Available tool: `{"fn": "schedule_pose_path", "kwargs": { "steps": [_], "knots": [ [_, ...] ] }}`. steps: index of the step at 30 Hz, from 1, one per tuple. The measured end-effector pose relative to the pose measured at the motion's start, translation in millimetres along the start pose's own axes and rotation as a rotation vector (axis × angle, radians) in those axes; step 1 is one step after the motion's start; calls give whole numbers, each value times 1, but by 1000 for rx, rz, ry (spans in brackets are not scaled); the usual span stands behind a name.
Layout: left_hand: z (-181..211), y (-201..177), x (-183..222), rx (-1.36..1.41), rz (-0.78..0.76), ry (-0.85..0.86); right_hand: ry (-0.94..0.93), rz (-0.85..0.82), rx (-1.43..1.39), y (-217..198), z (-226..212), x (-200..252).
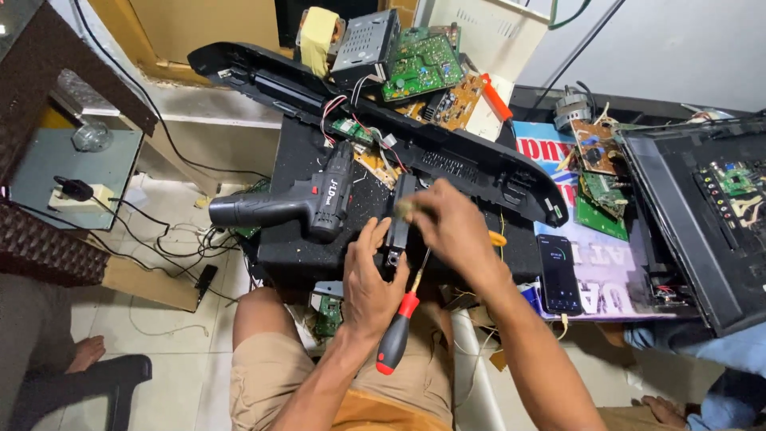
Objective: Cleaning and reassembling the internal components and housing of a television using a brush and screwdriver.
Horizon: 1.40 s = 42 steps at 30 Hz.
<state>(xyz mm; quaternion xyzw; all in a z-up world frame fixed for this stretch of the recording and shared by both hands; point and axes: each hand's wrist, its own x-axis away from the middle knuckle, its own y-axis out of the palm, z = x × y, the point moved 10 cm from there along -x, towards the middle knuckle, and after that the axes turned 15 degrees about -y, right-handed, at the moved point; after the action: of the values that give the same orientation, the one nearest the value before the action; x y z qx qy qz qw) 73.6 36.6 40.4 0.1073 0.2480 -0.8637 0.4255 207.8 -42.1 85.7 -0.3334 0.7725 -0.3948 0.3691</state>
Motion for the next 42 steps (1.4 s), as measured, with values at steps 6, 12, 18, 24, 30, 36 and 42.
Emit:
{"fn": "schedule_pose_path", "kwargs": {
  "steps": [6, 12, 18, 24, 30, 36, 42],
  "knots": [
    [9, -4, -1, -5, 37, 61, 98, -15, 183, -5, 29, -27],
    [-7, 1, 4, -42, 59, 77, 15, -167, 247, 13, -20, 3],
    [7, -6, -1, 3, 32, 80, 17, -114, 342, 10, 26, -39],
    [8, -6, -1, 0, 32, 89, 41, -103, 335, 6, 29, -67],
    [-3, 0, 2, -17, 36, 117, 91, -213, 228, 19, -5, -11],
    [6, -5, 1, 0, 48, 161, 206, -185, 143, 7, 12, -12],
    [3, -5, 5, -6, 66, 189, 149, -20, 247, 0, 41, -56]
  ]
}}
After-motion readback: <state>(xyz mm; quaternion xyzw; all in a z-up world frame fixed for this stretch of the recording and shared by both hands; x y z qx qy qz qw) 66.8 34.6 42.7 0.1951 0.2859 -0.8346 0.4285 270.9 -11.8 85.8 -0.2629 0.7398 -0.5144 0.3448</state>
